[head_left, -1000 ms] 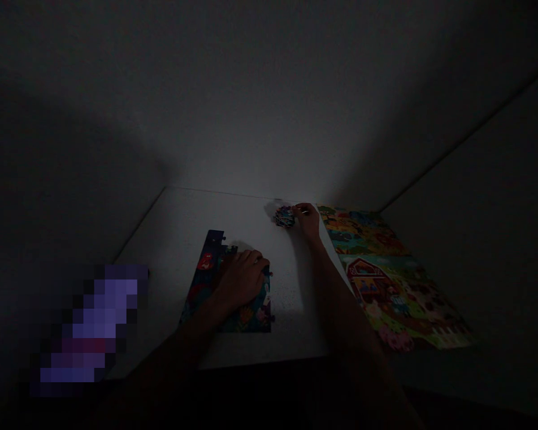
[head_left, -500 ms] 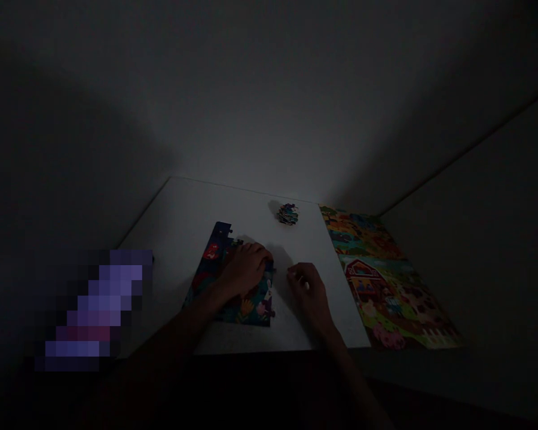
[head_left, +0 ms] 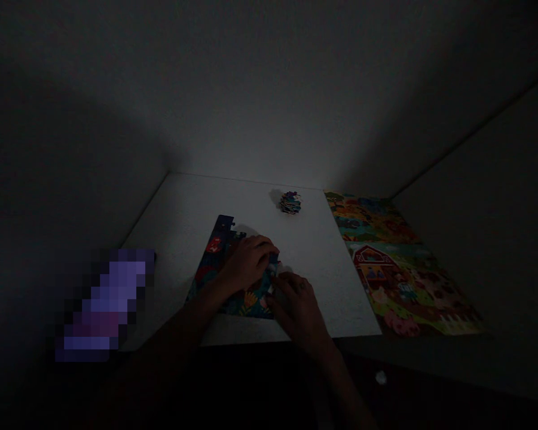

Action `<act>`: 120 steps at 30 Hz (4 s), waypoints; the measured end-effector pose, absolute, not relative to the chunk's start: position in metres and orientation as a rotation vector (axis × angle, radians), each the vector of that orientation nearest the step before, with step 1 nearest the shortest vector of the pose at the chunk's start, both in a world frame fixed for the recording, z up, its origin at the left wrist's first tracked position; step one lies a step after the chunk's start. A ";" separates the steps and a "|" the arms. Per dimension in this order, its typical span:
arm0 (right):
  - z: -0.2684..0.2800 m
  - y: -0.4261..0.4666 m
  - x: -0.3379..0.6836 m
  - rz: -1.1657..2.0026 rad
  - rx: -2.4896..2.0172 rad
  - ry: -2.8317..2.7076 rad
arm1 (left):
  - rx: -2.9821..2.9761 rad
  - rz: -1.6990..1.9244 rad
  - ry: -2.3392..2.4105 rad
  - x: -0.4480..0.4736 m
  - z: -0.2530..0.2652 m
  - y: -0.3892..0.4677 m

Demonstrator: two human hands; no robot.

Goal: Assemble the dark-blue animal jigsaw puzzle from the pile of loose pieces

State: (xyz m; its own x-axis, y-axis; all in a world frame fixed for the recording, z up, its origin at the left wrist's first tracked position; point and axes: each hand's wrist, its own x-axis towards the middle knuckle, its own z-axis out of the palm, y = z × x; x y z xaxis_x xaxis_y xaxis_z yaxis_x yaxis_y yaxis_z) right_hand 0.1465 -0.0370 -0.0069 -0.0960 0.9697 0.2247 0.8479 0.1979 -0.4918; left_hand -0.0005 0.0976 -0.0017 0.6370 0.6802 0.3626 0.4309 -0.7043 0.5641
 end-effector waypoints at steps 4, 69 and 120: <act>-0.002 -0.039 0.144 0.284 -1.712 -2.028 | 2.411 0.802 0.861 0.000 -0.003 0.101; 0.013 -0.044 0.147 0.324 -1.597 -2.075 | 2.263 0.340 0.936 -0.003 0.031 0.115; 0.007 -0.042 0.151 0.285 -1.565 -2.039 | 2.456 0.588 1.300 0.113 0.045 0.252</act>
